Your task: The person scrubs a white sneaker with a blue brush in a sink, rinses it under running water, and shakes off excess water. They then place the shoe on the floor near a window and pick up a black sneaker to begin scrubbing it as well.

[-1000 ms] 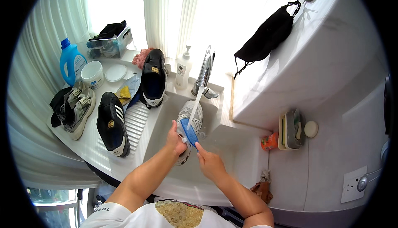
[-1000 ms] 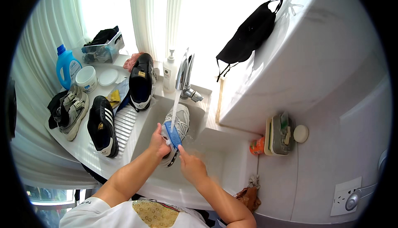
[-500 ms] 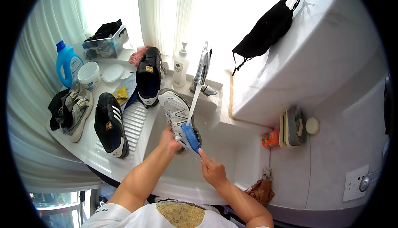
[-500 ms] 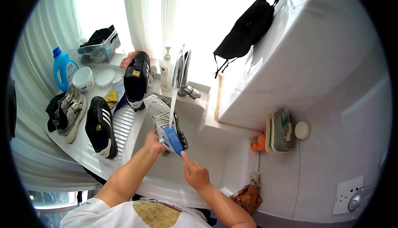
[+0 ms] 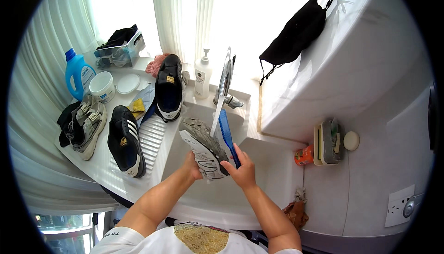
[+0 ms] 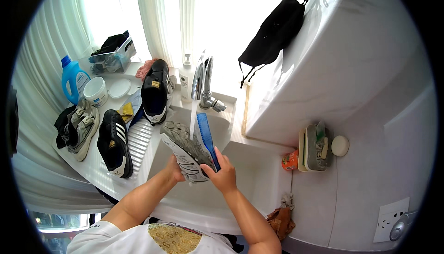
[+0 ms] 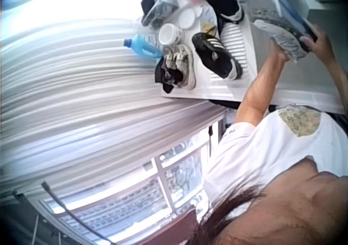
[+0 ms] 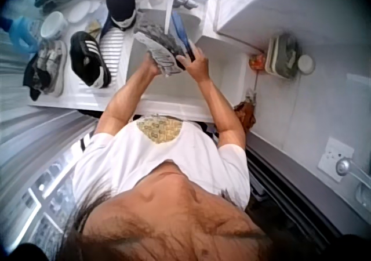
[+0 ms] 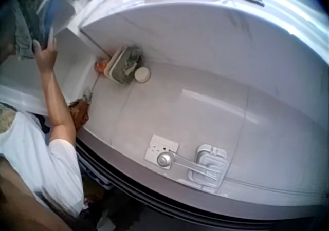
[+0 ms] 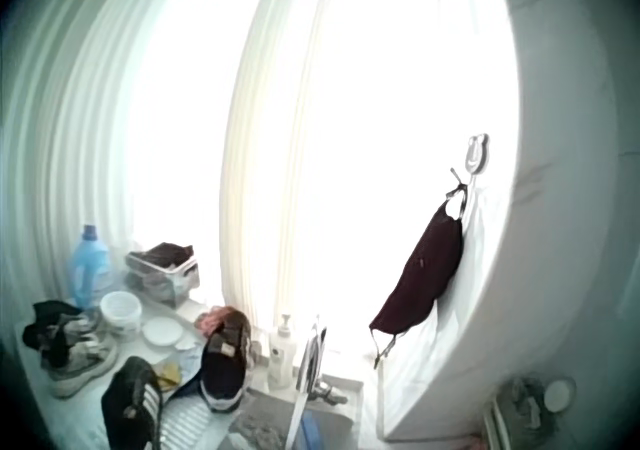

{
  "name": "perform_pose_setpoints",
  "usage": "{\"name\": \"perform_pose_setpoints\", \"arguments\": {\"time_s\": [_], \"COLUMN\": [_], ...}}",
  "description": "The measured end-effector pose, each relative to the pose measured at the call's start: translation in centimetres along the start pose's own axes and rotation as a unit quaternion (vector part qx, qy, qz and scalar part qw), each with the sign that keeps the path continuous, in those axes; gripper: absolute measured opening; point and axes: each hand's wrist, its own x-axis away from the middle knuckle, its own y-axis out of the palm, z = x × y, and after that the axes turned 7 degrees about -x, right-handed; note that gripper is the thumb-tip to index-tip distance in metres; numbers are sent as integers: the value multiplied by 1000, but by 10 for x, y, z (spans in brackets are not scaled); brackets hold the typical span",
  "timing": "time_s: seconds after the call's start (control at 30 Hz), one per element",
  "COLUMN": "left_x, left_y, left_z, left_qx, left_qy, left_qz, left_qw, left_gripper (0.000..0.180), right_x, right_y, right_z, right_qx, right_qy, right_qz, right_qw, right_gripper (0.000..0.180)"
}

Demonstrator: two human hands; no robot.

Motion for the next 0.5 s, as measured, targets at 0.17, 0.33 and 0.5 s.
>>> {"name": "perform_pose_setpoints", "arguments": {"time_s": [0.17, 0.33, 0.5], "left_x": [2, -5, 2], "left_y": [31, 27, 33], "left_z": [20, 19, 5], "left_qx": [-138, -190, -8], "left_qy": [-72, -83, 68], "left_qz": [-44, 65, 60], "left_qw": [987, 976, 996], "left_gripper": [43, 39, 46], "right_x": [-28, -48, -41], "right_y": [-5, -15, -14], "right_z": [-8, -33, -29], "right_qx": [-187, -145, -24], "right_qy": [-46, 18, 55], "right_qz": [-89, -28, 75], "right_qw": [977, 989, 995], "right_gripper": [92, 91, 84]}}
